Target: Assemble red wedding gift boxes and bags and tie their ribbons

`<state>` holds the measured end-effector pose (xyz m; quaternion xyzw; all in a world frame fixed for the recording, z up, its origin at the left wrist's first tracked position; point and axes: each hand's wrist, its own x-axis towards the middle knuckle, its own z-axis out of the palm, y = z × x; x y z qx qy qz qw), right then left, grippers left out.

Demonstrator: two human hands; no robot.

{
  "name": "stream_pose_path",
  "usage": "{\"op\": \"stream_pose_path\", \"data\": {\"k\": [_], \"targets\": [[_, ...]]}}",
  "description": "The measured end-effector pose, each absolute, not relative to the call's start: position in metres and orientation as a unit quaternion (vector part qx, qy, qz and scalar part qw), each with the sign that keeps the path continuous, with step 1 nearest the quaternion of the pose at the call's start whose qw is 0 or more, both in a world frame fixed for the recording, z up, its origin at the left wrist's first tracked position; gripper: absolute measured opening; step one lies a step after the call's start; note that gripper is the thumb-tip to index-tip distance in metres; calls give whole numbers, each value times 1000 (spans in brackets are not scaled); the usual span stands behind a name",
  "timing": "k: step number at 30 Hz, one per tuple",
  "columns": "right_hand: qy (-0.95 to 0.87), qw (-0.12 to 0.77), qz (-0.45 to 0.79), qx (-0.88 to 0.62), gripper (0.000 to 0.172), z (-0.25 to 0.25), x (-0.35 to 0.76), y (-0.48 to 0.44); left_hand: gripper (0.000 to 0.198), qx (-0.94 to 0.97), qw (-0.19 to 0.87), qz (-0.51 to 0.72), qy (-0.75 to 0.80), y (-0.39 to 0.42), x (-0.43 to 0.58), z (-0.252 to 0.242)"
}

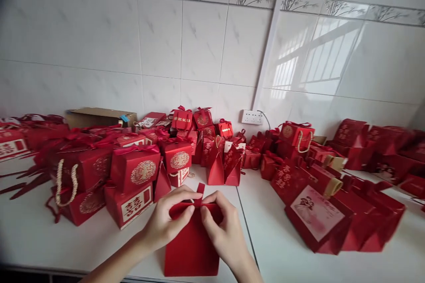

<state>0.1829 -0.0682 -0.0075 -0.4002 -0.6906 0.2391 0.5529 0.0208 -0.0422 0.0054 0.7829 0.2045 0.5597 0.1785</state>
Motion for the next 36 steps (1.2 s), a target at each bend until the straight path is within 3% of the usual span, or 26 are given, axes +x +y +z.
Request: {"op": "stream_pose_path", "data": {"k": [6,11,20,29,36], "targets": [[-688,535,268,-411,25,-13,185,-69,33,790,199,540,212,-50,18,10],[-682,573,202,-407,16,-7,185,-71,23,796,185,542,197,-44,18,3],[-668,583,217,-408,7,-8,183,-69,18,779,131,561,247,-37,26,-6],[-652,595,165,-439,10,-10,199,-74,24,742,220,596,214,-30,53,-11],[-659,593,142,-441,10,-9,208,-80,19,740,219,598,217,-31,63,-12]]}}
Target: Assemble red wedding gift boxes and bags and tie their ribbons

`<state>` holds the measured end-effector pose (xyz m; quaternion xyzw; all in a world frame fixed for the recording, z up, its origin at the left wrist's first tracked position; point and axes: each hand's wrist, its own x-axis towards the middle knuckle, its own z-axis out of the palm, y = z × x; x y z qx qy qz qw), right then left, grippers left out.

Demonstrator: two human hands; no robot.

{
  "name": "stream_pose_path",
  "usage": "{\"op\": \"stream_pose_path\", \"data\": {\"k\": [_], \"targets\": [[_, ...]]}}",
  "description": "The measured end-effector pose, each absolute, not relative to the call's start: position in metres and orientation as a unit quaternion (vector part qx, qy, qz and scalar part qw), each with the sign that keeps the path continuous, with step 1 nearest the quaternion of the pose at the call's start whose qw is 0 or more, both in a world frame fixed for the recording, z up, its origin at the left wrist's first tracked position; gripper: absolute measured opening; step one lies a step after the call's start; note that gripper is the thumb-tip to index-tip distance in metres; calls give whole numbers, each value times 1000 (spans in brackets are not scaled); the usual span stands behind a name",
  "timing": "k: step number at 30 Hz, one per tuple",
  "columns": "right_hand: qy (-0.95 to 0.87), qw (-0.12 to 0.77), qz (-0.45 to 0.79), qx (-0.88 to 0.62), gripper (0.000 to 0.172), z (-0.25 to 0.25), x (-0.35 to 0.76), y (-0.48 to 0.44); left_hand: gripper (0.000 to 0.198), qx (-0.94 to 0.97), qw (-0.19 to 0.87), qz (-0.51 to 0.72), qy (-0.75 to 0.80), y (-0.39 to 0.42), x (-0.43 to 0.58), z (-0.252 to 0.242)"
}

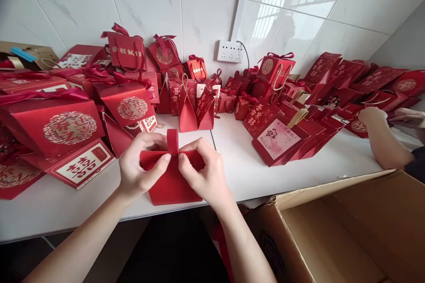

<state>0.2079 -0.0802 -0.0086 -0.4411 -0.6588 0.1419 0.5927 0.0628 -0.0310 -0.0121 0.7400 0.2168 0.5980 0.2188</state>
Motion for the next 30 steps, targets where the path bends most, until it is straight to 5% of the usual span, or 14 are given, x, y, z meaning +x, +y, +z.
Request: {"op": "stream_pose_path", "data": {"k": [24,25,28,30], "targets": [[-653,626,121,-408,9,-23,209,-77,5,746,301,540,246,-31,62,-7],[-643,638,140,-400,18,-28,210,-79,3,741,312,540,248,-32,60,-10],[-596,658,254,-384,58,-49,215,-90,31,725,368,529,243,-34,49,-24],[-582,630,327,-397,54,-62,220,-99,62,719,425,491,247,-38,36,-37]]}}
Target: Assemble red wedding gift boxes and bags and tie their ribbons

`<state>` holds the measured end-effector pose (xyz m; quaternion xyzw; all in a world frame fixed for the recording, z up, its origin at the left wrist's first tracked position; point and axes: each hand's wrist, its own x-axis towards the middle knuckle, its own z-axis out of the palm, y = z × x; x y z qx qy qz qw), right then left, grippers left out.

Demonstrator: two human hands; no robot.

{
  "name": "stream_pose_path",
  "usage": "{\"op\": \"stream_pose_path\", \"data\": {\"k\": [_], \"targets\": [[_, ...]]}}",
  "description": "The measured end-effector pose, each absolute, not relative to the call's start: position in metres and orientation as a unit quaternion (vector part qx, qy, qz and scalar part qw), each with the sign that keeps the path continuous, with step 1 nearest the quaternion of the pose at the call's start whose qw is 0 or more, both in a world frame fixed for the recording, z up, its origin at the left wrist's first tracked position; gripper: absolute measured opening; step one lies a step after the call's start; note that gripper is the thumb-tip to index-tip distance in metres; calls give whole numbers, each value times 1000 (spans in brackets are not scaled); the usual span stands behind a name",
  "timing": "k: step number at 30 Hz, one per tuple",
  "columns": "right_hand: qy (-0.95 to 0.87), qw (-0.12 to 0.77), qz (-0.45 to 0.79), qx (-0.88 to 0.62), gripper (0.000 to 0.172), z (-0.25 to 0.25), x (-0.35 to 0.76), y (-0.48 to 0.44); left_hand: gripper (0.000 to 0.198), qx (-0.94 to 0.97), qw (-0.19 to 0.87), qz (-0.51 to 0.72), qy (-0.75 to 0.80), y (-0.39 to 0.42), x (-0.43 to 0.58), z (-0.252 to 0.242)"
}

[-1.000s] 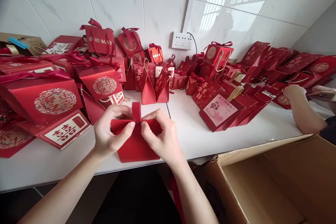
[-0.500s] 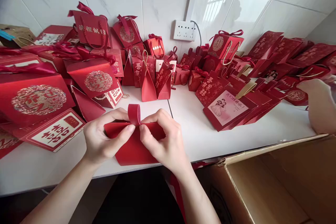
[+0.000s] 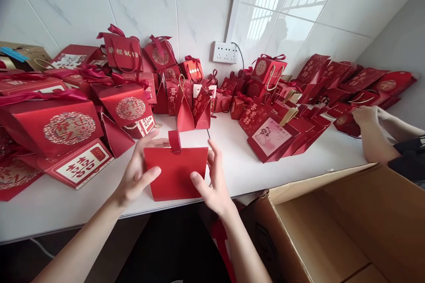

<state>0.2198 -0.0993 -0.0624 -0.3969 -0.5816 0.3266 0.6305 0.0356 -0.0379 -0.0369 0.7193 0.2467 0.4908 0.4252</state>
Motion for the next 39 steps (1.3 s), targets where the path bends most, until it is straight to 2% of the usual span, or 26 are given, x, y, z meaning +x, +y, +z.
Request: {"op": "stream_pose_path", "data": {"k": [3,6,10,12,15,18,20,23,26,28,31,37,39], "targets": [[-569,603,368,-421,38,-75,226,-112,78,741,472,373,299,-47,16,-55],[-523,642,366,-425,33,-77,230,-120,85,749,464,311,358,-57,8,-63],[-396,751,383,-365,37,-75,235,-129,82,734,448,387,332,-72,28,-60],[-348,778,406,-328,39,-73,238,-135,75,751,382,466,272,-83,44,-53],[-332,791,416,-302,37,-69,243,-147,76,787,240,550,146,-101,65,-40],[-334,803,393,-298,37,-64,253,-160,82,797,192,570,60,-114,77,-31],[-342,799,364,-336,43,-61,260,-171,81,772,243,584,65,-119,83,-27],[-346,787,320,-397,51,-52,266,-196,67,669,469,557,149,-122,92,-23],[-341,765,251,-485,50,-36,262,-226,59,544,707,392,226,-124,104,-18],[-325,744,201,-548,48,-24,259,-242,62,499,783,296,223,-128,115,-16],[-284,744,194,-573,45,-16,263,-253,66,494,798,292,183,-137,131,-15],[-203,787,268,-517,44,-30,291,-256,37,495,780,354,145,-150,147,-8],[-178,796,299,-496,43,-34,295,-259,37,506,777,355,117,-154,148,-6]]}}
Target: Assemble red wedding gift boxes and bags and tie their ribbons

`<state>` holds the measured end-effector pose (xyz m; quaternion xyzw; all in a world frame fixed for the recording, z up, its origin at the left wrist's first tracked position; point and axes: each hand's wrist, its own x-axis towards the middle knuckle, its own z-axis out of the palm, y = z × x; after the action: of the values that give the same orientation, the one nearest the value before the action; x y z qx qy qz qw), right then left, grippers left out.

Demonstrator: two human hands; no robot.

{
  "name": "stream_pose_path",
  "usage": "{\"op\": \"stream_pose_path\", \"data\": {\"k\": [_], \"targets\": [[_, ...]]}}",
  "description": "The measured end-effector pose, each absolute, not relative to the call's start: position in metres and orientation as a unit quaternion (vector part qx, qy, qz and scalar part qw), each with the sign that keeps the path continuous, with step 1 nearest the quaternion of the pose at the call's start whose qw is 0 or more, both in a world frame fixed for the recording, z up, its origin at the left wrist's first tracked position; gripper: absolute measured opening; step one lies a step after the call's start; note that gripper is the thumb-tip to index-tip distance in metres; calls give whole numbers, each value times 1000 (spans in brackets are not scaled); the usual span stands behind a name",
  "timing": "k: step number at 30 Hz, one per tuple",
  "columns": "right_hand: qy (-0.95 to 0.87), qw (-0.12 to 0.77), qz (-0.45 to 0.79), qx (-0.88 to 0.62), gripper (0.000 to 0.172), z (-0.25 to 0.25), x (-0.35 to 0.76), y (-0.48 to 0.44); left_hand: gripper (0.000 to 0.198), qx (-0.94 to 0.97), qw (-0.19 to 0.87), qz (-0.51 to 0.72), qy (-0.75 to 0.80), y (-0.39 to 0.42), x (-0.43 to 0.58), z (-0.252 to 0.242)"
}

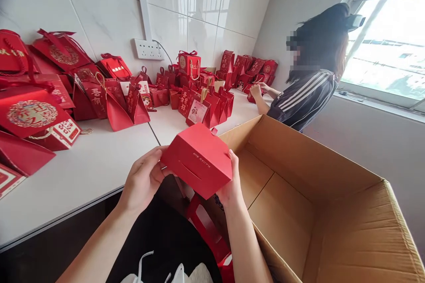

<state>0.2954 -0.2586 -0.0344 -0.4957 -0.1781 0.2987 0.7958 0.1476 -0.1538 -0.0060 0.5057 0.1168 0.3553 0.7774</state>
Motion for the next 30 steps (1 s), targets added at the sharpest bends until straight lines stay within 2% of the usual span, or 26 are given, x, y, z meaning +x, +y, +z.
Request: {"op": "stream_pose_path", "data": {"k": [5,8,12,14,19,30], "targets": [[-124,791,384,-460,50,-35,294,-265,40,553,751,345,106,-160,147,-6],[-136,795,357,-471,51,-29,289,-270,40,559,741,359,98,-156,145,-14],[-260,779,245,-515,43,-17,282,-283,66,615,697,361,65,-152,131,-43],[-309,758,217,-532,41,-11,277,-291,73,650,666,361,69,-156,123,-61],[-345,732,251,-531,45,-9,267,-301,95,701,621,352,-8,-173,112,-90],[-377,735,282,-487,43,-14,261,-301,84,688,610,387,-66,-177,106,-89]]}}
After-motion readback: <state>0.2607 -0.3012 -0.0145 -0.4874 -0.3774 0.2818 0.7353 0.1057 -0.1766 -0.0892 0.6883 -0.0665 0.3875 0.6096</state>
